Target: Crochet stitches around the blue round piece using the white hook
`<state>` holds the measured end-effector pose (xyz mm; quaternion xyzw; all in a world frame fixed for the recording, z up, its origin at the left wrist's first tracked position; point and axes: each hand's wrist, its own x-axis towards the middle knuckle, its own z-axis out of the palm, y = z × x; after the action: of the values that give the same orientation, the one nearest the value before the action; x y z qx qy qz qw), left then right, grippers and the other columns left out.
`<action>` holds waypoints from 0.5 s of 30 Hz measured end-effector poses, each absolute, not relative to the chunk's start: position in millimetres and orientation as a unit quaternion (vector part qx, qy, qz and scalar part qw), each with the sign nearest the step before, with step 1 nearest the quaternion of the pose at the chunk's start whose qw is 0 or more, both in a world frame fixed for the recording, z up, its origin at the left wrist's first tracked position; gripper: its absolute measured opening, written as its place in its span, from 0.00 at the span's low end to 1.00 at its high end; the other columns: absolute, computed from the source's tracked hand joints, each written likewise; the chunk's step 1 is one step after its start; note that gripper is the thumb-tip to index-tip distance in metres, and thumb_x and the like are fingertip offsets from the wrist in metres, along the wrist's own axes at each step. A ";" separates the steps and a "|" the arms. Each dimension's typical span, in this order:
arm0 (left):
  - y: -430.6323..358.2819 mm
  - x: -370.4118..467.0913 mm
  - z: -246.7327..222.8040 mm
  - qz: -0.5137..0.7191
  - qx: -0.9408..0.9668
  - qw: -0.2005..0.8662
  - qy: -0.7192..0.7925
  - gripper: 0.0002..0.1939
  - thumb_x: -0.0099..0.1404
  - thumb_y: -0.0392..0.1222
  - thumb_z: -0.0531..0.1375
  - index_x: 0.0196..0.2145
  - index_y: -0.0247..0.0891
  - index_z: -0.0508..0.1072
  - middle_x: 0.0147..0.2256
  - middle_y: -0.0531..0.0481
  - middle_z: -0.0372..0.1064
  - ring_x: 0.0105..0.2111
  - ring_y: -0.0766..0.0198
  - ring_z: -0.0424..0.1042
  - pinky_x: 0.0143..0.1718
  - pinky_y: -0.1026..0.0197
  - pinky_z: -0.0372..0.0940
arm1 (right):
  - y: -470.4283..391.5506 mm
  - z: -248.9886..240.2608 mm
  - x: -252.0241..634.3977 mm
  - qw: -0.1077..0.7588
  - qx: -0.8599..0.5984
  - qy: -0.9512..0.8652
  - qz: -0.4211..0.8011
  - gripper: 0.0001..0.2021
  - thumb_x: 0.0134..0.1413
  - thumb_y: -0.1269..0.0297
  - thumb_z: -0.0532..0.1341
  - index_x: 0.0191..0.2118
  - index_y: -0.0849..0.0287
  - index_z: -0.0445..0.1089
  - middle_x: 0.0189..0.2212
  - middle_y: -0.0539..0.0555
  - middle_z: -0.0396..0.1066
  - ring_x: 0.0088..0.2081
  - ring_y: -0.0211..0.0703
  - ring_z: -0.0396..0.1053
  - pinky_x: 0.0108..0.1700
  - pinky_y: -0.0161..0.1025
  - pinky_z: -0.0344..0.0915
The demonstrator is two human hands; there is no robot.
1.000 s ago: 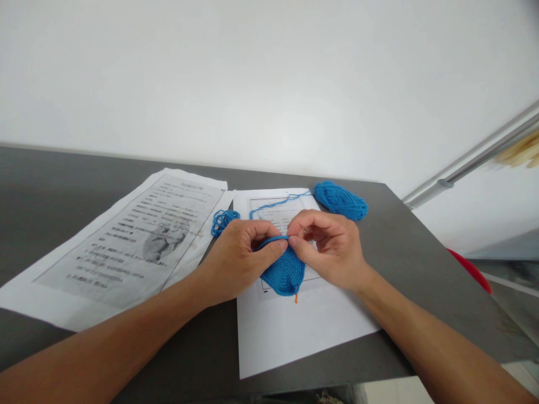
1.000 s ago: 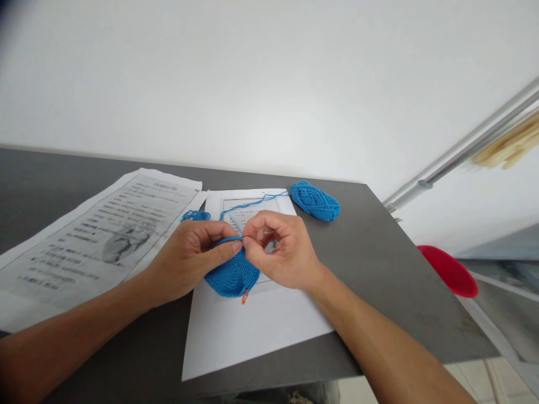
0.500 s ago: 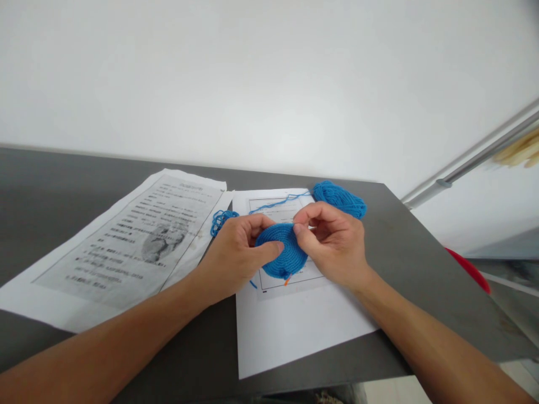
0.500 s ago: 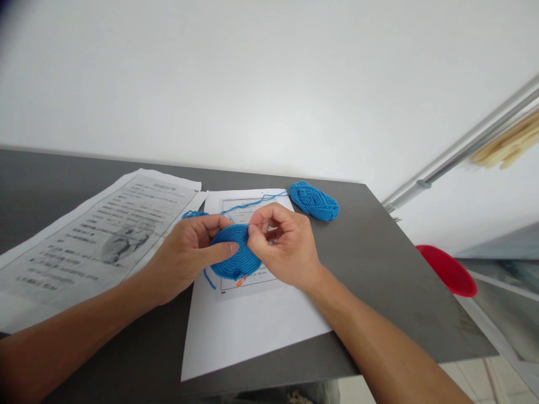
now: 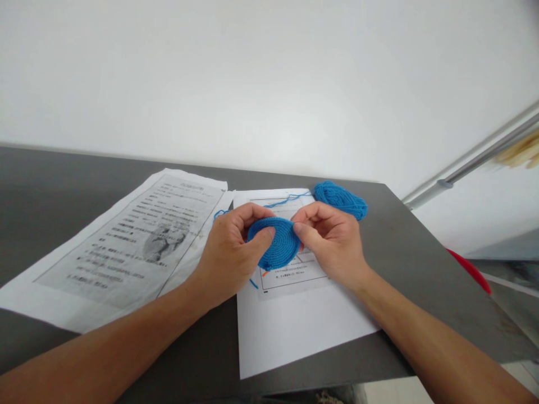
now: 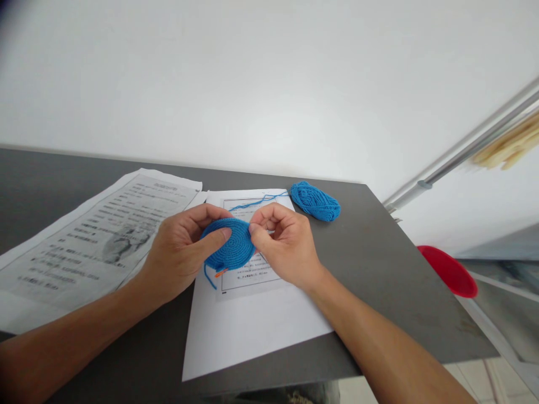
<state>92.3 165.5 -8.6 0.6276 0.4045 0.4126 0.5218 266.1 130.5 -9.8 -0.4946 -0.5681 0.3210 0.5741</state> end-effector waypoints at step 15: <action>165.8 89.3 -8.5 0.386 0.570 0.619 0.378 0.09 0.57 0.41 0.67 0.35 0.36 0.76 0.23 0.53 0.75 0.17 0.67 0.68 0.15 0.66 0.66 | 129.9 -9.9 266.6 0.576 -0.467 -0.554 0.379 0.03 0.47 0.70 0.66 0.27 0.59 0.72 0.17 0.44 0.69 0.17 0.32 0.69 0.19 0.29 0.67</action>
<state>89.3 165.8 -8.5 0.5698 0.3783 0.3862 0.6189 266.6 129.9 -9.9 -0.4672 -0.5538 0.3791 0.5756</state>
